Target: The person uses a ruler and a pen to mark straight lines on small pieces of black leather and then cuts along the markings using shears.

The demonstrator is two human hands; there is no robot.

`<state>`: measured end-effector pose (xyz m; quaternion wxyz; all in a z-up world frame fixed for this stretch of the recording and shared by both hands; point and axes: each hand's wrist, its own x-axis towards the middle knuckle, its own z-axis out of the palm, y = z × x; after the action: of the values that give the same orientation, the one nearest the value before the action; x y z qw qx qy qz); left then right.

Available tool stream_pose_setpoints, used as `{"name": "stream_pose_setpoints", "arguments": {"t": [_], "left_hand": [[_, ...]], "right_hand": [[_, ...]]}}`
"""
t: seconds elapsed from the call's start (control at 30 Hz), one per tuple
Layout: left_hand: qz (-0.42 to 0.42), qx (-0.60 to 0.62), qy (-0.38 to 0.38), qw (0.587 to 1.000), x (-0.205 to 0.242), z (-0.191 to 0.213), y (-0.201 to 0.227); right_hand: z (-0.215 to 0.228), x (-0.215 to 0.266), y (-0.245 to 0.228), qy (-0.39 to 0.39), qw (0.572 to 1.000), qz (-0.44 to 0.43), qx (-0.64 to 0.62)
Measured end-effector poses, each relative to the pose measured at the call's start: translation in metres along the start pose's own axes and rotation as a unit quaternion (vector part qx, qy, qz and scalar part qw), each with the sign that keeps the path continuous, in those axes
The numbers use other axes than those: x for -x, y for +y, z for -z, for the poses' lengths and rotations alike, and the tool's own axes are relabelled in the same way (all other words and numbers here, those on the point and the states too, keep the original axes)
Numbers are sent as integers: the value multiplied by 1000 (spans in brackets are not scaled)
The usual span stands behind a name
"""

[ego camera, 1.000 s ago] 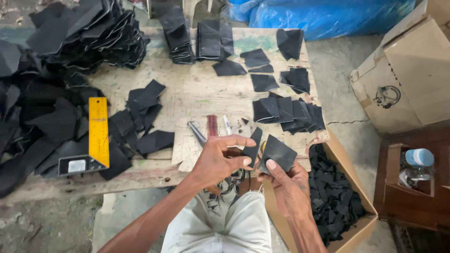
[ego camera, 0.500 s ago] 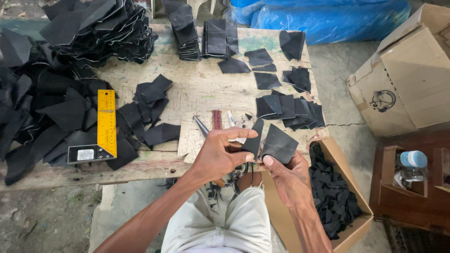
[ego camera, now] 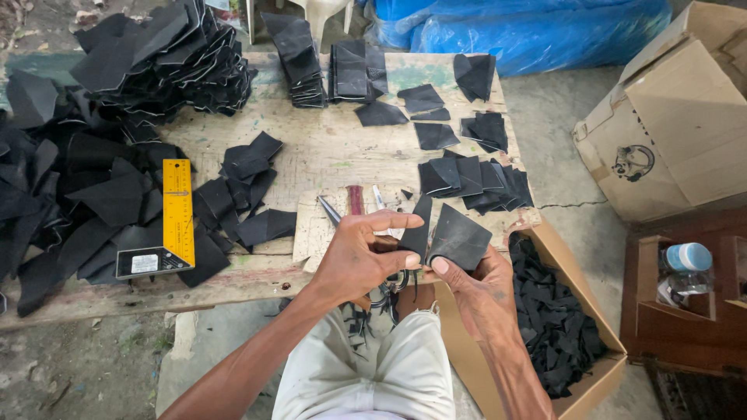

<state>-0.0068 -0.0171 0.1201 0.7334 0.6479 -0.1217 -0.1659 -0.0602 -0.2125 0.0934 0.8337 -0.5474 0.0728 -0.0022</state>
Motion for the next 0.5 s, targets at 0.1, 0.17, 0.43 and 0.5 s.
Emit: {"name": "stream_pose_setpoints", "arguments": {"t": [0.1,0.17,0.43,0.5], "left_hand": [[5,-8,1,1000,0,-1,2],[-2,-14,-2,1000,0,-2,3],[13,-21,1,1000,1,-5,5],[12,-34,3,999,2,-5,5]], "right_hand": [[1,1,-1,-2,1000,1,-2],[2,1,-1,-6,1000,3,-7],[4,2,2,-5,1000,6,-6],[3,2,3,-4,1000,7,0]]}}
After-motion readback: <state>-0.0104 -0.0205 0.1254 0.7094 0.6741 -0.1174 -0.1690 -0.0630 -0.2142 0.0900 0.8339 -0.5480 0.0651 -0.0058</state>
